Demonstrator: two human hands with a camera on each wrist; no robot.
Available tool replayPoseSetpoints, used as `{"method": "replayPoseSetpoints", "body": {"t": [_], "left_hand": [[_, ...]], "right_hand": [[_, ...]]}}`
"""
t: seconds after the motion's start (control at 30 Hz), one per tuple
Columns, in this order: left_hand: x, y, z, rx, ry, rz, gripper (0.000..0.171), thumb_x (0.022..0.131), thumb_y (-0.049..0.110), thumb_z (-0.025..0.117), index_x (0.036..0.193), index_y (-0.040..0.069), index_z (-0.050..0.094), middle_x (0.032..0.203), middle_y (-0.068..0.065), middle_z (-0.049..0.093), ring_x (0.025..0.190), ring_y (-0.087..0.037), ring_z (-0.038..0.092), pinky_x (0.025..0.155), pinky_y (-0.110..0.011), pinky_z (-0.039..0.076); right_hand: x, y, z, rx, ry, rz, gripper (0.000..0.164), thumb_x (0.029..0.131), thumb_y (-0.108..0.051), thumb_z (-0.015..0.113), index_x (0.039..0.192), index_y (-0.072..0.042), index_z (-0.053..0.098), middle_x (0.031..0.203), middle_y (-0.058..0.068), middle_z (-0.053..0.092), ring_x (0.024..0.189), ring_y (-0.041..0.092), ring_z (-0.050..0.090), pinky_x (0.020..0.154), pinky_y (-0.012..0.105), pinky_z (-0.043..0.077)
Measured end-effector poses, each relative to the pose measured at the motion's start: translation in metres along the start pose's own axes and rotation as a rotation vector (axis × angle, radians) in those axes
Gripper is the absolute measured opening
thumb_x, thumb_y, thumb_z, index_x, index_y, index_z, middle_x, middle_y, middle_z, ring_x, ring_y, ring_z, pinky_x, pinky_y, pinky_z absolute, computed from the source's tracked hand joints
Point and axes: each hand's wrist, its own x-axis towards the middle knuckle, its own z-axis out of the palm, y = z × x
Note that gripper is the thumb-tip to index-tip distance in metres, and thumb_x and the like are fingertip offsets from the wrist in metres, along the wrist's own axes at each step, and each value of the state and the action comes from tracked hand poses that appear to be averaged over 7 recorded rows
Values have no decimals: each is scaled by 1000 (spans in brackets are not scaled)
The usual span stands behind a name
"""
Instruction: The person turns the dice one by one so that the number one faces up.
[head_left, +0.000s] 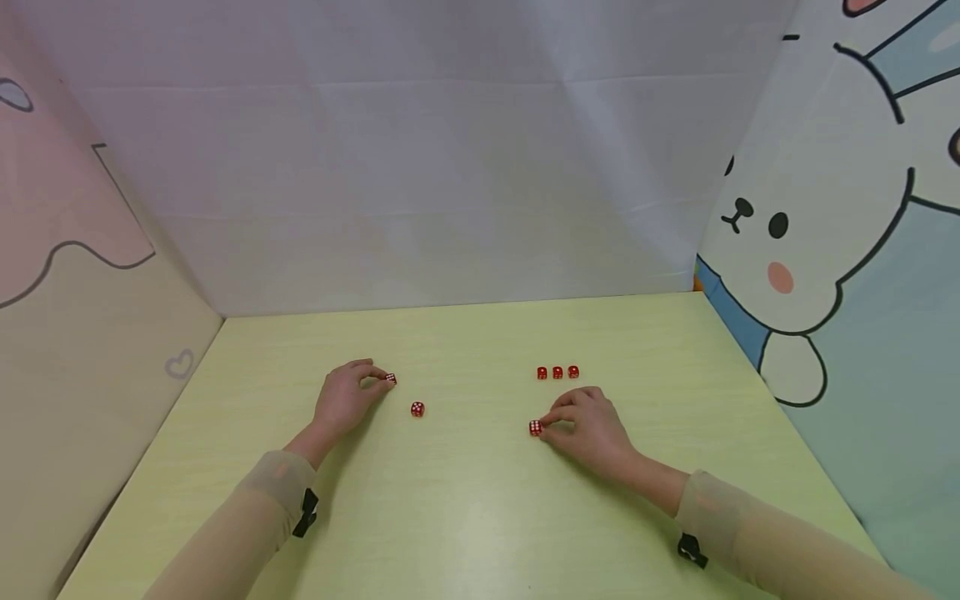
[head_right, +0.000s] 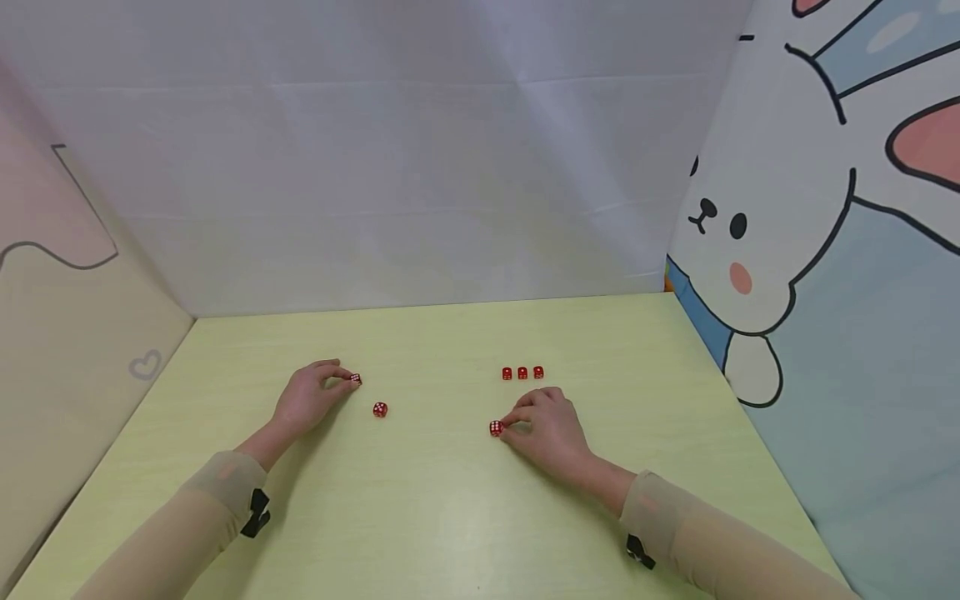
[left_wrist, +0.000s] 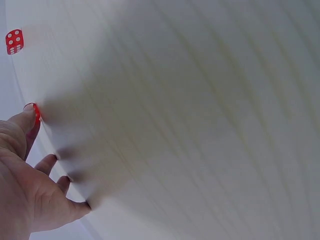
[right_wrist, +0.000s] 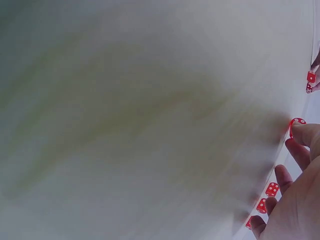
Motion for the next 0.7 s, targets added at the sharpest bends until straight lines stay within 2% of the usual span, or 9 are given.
{"method": "replayPoseSetpoints", "body": {"t": [0.33,0.7], "left_hand": [[0,2,-1,1,-2,3,31,99,30,70,114,4,75,146,-26,53,138,-50,42,116,-63,30],[0,1,-1,7,0,11,30,99,29,69,114,4,75,146,-26,53,138,-50,42,116,-63,30]], "right_hand": [[-2,-1,-2,-29,35,-66,10,84,-26,86,93,-24,83,102,-4,65,111,30,52,96,49,44],[-2,0,0,-50,38,-62,9,84,-27,85,93,-25,83,103,-5,66,112,30,52,95,49,46]]}}
